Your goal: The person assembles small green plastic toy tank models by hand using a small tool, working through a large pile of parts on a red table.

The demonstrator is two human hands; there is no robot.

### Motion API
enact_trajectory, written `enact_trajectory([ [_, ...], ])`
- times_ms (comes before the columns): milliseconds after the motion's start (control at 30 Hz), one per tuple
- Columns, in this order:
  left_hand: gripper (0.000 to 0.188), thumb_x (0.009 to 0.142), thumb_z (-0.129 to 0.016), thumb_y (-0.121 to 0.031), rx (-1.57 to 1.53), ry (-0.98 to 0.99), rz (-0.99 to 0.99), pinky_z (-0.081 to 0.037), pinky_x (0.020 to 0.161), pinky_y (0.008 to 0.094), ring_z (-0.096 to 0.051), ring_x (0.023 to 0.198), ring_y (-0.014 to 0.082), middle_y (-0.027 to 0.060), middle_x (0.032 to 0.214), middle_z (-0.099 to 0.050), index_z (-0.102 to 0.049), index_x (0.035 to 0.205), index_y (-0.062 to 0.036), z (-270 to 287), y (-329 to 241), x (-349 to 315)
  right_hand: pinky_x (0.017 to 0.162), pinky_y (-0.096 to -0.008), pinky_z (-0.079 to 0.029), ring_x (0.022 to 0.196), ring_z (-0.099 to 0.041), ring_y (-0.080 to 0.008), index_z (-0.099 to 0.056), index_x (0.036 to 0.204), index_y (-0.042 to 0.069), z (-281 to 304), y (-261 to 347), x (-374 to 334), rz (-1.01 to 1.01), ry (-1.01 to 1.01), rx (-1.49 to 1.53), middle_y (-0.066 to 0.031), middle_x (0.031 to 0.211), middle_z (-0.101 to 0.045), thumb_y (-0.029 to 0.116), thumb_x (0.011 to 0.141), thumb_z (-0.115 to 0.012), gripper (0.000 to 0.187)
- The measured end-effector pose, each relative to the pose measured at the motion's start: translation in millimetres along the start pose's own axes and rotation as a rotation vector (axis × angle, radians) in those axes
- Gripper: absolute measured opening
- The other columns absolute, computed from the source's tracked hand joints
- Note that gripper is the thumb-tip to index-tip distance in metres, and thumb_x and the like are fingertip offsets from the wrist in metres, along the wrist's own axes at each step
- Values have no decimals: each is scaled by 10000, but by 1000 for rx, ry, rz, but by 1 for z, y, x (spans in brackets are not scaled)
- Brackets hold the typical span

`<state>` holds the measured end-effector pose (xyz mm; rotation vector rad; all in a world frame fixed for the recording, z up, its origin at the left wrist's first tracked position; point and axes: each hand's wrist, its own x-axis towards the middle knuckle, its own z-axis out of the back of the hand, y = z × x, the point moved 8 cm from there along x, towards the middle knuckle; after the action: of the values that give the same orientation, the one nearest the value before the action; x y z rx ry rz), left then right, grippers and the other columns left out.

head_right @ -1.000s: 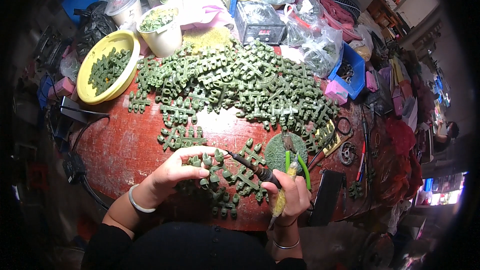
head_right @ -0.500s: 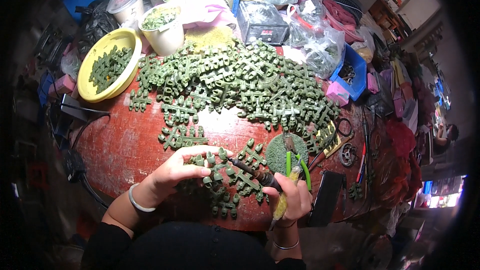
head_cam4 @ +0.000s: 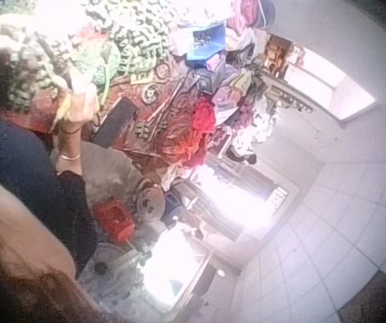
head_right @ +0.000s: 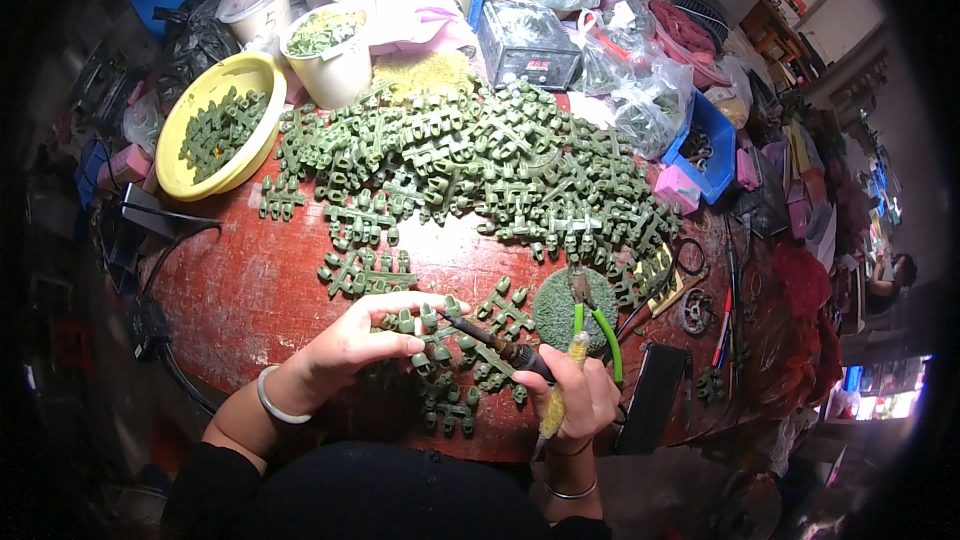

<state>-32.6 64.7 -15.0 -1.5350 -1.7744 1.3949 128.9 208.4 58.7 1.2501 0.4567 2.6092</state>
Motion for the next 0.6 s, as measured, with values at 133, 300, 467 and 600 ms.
enact_trajectory([
  [133,500,897,-635,-85,-4,5,13,-490,791,241,-568,881,59,2,1041,-641,-533,1381,-14,-3,-2,0,464,-311,-420,525,-548,-210,-718,939,58,0,-1,0,12,12,-16,-46,662,-570,390,826,-779,356],
  [300,500,899,-633,-85,-13,8,25,-493,782,241,-571,883,62,5,1049,-641,-531,1383,-15,-3,-2,-1,466,-311,-418,525,-547,-206,-716,946,61,-2,0,0,20,33,-25,-40,664,-572,385,824,-781,353],
  [467,498,900,-630,-83,2,17,14,-493,788,240,-570,896,61,8,1067,-638,-531,1383,-16,-3,-3,0,466,-311,-419,523,-546,-205,-717,942,60,-2,1,1,23,37,-34,-40,663,-571,384,823,-782,351],
  [600,497,899,-629,-80,8,23,13,-491,786,238,-568,897,59,10,1070,-636,-532,1382,-14,-3,-3,0,466,-311,-419,521,-548,-205,-718,939,57,-2,0,0,19,36,-21,-43,664,-572,383,823,-783,352],
])
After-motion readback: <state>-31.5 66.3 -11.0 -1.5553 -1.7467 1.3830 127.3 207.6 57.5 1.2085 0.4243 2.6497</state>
